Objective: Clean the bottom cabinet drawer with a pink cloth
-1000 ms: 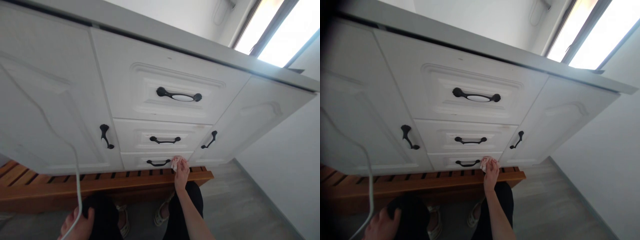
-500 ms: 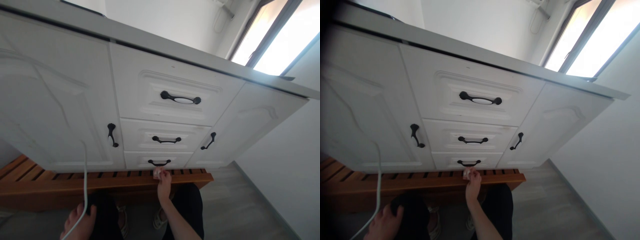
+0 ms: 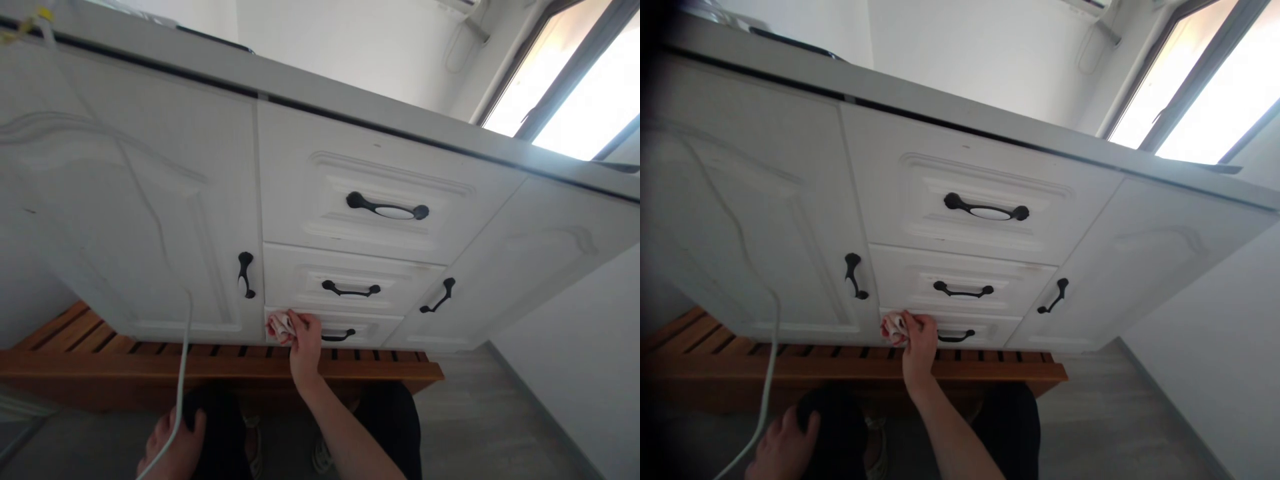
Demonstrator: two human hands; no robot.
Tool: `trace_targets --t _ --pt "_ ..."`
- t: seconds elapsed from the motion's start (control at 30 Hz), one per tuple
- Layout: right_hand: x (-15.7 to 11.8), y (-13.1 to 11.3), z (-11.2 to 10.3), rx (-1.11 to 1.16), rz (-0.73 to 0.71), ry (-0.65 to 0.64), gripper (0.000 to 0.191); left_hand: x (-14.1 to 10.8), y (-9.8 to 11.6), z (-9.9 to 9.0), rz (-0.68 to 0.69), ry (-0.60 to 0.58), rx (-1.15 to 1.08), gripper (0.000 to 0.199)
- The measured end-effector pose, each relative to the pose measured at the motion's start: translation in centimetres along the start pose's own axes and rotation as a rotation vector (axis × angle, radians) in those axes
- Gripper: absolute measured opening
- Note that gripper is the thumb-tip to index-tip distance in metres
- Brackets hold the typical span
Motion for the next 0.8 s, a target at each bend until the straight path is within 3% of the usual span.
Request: trace_targets --t 0.13,0.23,0.37,0.63,0.7,0.8 --pt "-1.3 -0.7 2.9 -0.06 -0.094 -0.06 0.064 0.5 -0.7 0.7 0.006 -0.032 -0.007 0.073" --pt "-3.0 -0.2 3.4 0.023 -0.114 -0.098 0.062 0.8 -1.1 0.7 -0.009 -0.062 -0.028 0.073" --pt "-6.6 1.3 2.5 0.176 -0.01 -0.278 0.073 1.2 -0.9 0.4 -0.006 -0.05 -0.009 0.071" --pt "-17.7 5.8 0.1 0.362 0.364 -0.514 0.066 1.7 -2.1 2.2 0.045 0.014 -0.027 0.063" --pt "-18.6 6.8 -0.4 0.37 0.39 -0.531 0.064 1.8 -2.5 2.5 0.064 0.059 -0.055 0.059" --pt "-17.6 7.8 -1.8 0.333 0.39 -0.509 0.061 1.2 -2.1 2.4 0.11 0.159 -0.113 0.05"
Point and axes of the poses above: each hand's wrist, its own x-axis towards the middle knuckle, its own z-axis out of the palm, y = z × x, the point moved 6 cm from there along x, towards the middle knuckle, and after that the axes turned 9 degrees about -x, right-handed, at the moved point
